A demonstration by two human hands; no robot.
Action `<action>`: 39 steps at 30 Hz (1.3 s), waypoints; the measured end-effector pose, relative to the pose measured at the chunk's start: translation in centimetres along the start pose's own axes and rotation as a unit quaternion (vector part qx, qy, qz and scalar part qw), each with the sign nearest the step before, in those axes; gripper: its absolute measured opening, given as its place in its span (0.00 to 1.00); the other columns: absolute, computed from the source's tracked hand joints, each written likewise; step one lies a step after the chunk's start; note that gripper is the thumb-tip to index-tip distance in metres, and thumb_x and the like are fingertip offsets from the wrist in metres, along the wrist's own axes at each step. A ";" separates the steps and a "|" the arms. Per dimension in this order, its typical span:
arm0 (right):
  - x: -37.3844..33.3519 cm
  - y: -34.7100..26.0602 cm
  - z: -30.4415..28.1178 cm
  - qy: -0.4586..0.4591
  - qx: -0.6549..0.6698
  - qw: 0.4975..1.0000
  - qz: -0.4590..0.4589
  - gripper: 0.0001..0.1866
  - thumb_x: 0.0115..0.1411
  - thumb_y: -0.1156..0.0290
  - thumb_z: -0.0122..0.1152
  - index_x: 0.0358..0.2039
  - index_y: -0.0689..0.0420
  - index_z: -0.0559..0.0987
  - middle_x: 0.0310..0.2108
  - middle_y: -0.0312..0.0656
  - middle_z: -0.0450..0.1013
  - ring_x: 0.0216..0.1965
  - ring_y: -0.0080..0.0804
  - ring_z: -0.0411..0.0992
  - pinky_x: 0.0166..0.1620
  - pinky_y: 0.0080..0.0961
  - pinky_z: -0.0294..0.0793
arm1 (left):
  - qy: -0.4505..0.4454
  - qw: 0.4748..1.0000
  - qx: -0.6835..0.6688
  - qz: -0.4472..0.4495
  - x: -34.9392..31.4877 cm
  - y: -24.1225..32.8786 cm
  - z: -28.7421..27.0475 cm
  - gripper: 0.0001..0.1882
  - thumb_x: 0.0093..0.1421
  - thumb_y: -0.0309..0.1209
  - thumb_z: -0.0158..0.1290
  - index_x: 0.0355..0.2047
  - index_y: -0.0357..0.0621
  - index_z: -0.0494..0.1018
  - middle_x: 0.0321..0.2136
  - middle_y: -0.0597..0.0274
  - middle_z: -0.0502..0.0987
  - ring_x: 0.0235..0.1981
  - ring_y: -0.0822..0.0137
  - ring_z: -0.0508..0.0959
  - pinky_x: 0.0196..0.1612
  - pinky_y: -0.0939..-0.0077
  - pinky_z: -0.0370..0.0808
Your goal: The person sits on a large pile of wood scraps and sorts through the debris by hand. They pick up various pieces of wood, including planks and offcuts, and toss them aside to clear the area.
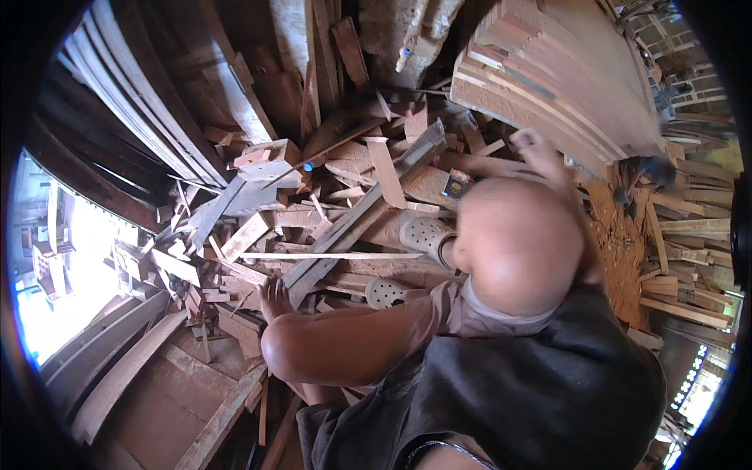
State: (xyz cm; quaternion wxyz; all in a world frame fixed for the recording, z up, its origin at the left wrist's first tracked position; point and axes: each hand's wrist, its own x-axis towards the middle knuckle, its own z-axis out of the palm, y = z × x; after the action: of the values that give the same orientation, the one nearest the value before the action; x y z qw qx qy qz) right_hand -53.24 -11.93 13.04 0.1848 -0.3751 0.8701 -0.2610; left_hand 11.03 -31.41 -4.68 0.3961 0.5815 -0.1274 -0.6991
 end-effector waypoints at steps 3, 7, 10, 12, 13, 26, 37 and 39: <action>-1.7 5.0 9.5 -0.221 0.217 0.951 0.022 0.19 0.55 0.62 0.61 0.41 0.64 0.73 0.33 0.46 0.75 0.35 0.28 0.72 0.38 0.26 0.72 | 0.062 0.996 -0.040 -0.043 -2.4 1.7 -3.9 0.25 0.64 0.49 0.41 0.55 0.48 0.63 0.54 0.63 0.67 0.56 0.65 0.65 0.57 0.71 0.60; -4.2 10.3 13.6 -0.175 -0.050 0.979 0.090 0.30 0.48 0.54 0.65 0.44 0.64 0.72 0.38 0.54 0.74 0.41 0.44 0.73 0.43 0.35 0.72 | 0.098 0.994 -0.049 -0.028 -6.2 1.2 -4.1 0.25 0.64 0.49 0.41 0.54 0.47 0.64 0.53 0.62 0.68 0.55 0.65 0.66 0.57 0.71 0.61; -7.6 13.2 13.0 -0.126 -0.215 0.966 0.067 0.36 0.49 0.51 0.62 0.50 0.64 0.66 0.47 0.58 0.69 0.48 0.54 0.69 0.47 0.42 0.70 | 0.106 0.993 -0.037 -0.034 -7.3 0.3 -3.4 0.24 0.64 0.48 0.41 0.54 0.46 0.64 0.53 0.61 0.68 0.54 0.65 0.66 0.57 0.71 0.61; -6.8 12.4 13.2 -0.198 -0.182 0.957 0.110 0.38 0.49 0.48 0.62 0.51 0.64 0.65 0.50 0.55 0.65 0.51 0.54 0.65 0.51 0.44 0.67 | 0.121 0.992 -0.031 -0.016 -8.8 1.5 -4.0 0.24 0.64 0.48 0.41 0.53 0.45 0.64 0.52 0.60 0.68 0.54 0.64 0.66 0.56 0.71 0.61; -7.2 13.3 12.8 -0.195 -0.179 0.960 0.096 0.37 0.49 0.47 0.62 0.50 0.64 0.65 0.49 0.54 0.65 0.51 0.53 0.65 0.51 0.44 0.66 | 0.121 0.992 -0.028 -0.014 -8.9 1.6 -3.7 0.24 0.64 0.48 0.41 0.53 0.45 0.64 0.52 0.60 0.68 0.54 0.64 0.67 0.56 0.71 0.61; -4.8 10.5 22.0 -0.087 -0.311 0.946 -0.028 0.36 0.52 0.66 0.56 0.59 0.65 0.56 0.58 0.56 0.56 0.61 0.49 0.55 0.62 0.50 0.47 | 0.100 0.994 -0.022 0.026 -11.8 2.3 -2.8 0.24 0.65 0.47 0.41 0.51 0.41 0.65 0.50 0.56 0.69 0.51 0.63 0.68 0.55 0.70 0.63; -2.2 -2.2 12.1 -0.307 -0.330 0.893 0.027 0.61 0.32 0.49 0.73 0.59 0.71 0.50 0.57 0.60 0.55 0.59 0.52 0.55 0.61 0.40 0.57 | 0.031 0.976 0.010 0.214 -12.2 9.9 3.6 0.23 0.65 0.46 0.41 0.48 0.37 0.66 0.48 0.53 0.70 0.48 0.62 0.70 0.54 0.69 0.65; -2.0 -2.8 9.2 -0.345 -0.309 0.886 0.019 0.60 0.33 0.49 0.73 0.58 0.73 0.52 0.58 0.63 0.54 0.60 0.52 0.55 0.60 0.41 0.59 | -0.005 0.962 0.084 0.259 -12.6 12.7 4.1 0.21 0.66 0.39 0.39 0.49 0.33 0.66 0.46 0.52 0.72 0.49 0.62 0.72 0.50 0.73 0.69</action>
State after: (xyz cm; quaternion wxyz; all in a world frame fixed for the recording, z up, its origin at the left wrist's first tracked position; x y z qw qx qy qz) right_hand -45.65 -14.94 7.60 0.3533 -0.4626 0.7950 0.1706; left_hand 12.58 -32.00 13.57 0.5125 0.5567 -0.3337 -0.5622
